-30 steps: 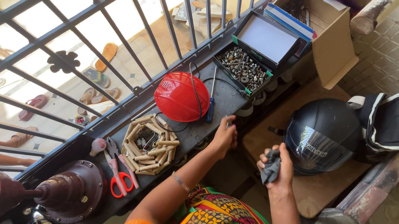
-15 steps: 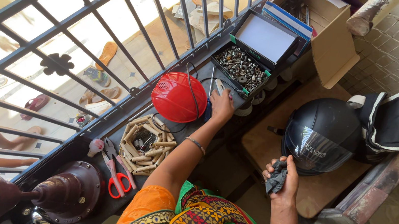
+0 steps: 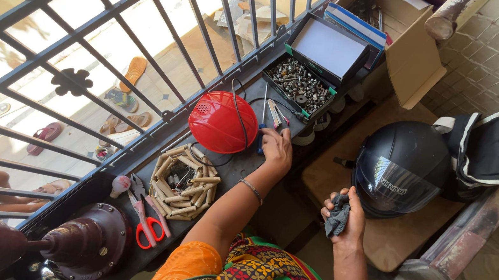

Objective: The person uses pliers and scissors to repair a ceiling fan motor on a balcony ledge. They strip and twist wires, handle the motor housing, and work with small components while utilizing tools to manipulate electrical parts.

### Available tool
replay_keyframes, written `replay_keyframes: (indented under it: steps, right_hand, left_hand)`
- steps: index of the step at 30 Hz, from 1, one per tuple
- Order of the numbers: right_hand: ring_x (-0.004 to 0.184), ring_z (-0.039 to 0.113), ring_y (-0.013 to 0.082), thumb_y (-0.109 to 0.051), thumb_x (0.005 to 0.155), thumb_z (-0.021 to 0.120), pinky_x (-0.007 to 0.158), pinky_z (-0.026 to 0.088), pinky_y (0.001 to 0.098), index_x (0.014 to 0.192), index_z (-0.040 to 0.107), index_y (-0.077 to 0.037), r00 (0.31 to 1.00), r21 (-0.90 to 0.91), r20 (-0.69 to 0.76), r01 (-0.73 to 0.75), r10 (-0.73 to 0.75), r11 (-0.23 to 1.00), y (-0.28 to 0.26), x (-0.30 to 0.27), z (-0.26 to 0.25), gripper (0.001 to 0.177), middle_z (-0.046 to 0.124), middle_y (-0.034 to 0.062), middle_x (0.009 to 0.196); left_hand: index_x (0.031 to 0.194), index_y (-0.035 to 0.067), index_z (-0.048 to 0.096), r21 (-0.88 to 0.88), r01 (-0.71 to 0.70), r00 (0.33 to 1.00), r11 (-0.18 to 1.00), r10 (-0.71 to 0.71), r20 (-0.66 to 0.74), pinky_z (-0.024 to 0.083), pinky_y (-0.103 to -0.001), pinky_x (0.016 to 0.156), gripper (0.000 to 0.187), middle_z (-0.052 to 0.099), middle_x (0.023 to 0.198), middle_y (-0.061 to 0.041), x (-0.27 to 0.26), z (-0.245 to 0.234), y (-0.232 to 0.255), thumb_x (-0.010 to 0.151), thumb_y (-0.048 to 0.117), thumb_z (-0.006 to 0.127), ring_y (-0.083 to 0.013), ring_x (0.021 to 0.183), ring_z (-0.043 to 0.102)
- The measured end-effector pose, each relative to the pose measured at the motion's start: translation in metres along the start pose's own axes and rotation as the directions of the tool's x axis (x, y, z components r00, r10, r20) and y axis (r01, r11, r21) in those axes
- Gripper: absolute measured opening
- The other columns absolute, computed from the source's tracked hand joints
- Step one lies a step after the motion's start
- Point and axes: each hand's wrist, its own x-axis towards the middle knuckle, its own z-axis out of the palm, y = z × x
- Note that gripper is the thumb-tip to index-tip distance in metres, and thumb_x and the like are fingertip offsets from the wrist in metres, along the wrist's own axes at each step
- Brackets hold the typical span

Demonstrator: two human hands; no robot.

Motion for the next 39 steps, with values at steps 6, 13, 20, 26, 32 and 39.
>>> replay_keyframes:
  steps: [6, 13, 20, 26, 32, 39]
  right_hand:
    - [0.070, 0.056, 0.0181, -0.040, 0.107, 0.055, 0.055, 0.046, 0.0287, 0.097, 0.057, -0.015, 1.000, -0.012, -0.017, 0.023, -0.024, 1.000, -0.008, -0.006, -0.006, 0.028, 0.057, 0.0079, 0.087]
    - [0.071, 0.056, 0.0187, -0.039, 0.107, 0.055, 0.055, 0.046, 0.0290, 0.098, 0.057, -0.014, 0.999, 0.008, -0.034, 0.038, -0.038, 0.999, -0.019, -0.002, -0.023, 0.027, 0.058, 0.0084, 0.088]
    - [0.076, 0.059, 0.0209, -0.043, 0.109, 0.053, 0.057, 0.048, 0.0304, 0.102, 0.059, -0.013, 0.999, 0.004, -0.007, 0.054, -0.054, 0.999, -0.015, 0.009, -0.005, 0.031, 0.060, 0.0100, 0.092]
    - [0.089, 0.065, 0.0263, -0.058, 0.101, 0.049, 0.078, 0.057, 0.0378, 0.112, 0.060, 0.001, 0.992, 0.096, 0.025, 0.119, -0.122, 0.988, -0.023, 0.018, 0.073, 0.061, 0.066, 0.0153, 0.102]
    - [0.095, 0.065, 0.0161, -0.030, 0.100, 0.060, 0.087, 0.056, 0.0313, 0.119, 0.052, -0.012, 0.912, -0.440, 0.232, 0.409, -0.339, 0.799, 0.014, 0.006, 0.145, 0.027, 0.063, 0.0030, 0.108]
    - [0.085, 0.060, 0.0093, -0.021, 0.102, 0.063, 0.076, 0.052, 0.0261, 0.112, 0.061, -0.006, 0.925, -0.544, 0.273, 0.375, -0.265, 0.750, 0.016, 0.014, 0.120, 0.019, 0.065, 0.0004, 0.098]
  left_hand:
    - [0.133, 0.007, 0.046, -0.180, 0.179, 0.974, 0.967, -0.149, 0.171, 0.062, -0.040, 0.056, 0.035, 0.062, 0.113, -0.032, 0.023, 0.012, -0.001, 0.101, 0.020, 0.053, -0.0329, 0.084, 0.072]
    - [0.125, 0.009, 0.049, -0.543, 0.212, 0.977, 0.813, -0.185, 0.106, 0.061, -0.045, 0.069, 0.023, 0.067, 0.101, -0.029, 0.002, -0.010, -0.023, 0.105, 0.019, 0.048, -0.0394, 0.085, 0.074]
    - [0.132, 0.001, 0.038, -0.834, -0.122, 0.979, 0.538, -0.073, -0.190, 0.052, -0.050, 0.071, 0.032, 0.068, 0.102, -0.025, -0.087, -0.109, -0.064, 0.104, 0.011, 0.051, -0.0422, 0.082, 0.069]
    - [0.145, 0.006, 0.034, -0.938, 0.026, 0.981, -0.345, 0.191, -0.043, 0.050, -0.029, 0.062, 0.039, 0.061, 0.099, -0.009, -0.123, -0.116, -0.058, 0.107, 0.006, 0.045, -0.0122, 0.072, 0.058]
    - [0.134, 0.000, 0.036, -0.949, -0.238, 0.958, 0.207, 0.208, -0.195, 0.047, -0.053, 0.064, 0.037, 0.068, 0.083, -0.027, -0.158, -0.117, -0.036, 0.101, 0.009, 0.051, -0.0466, 0.075, 0.066]
    - [0.125, 0.001, 0.037, -0.987, -0.113, 0.951, 0.111, 0.301, -0.075, 0.049, -0.049, 0.062, 0.025, 0.065, 0.076, -0.022, -0.182, -0.163, -0.058, 0.106, 0.014, 0.045, -0.0424, 0.068, 0.066]
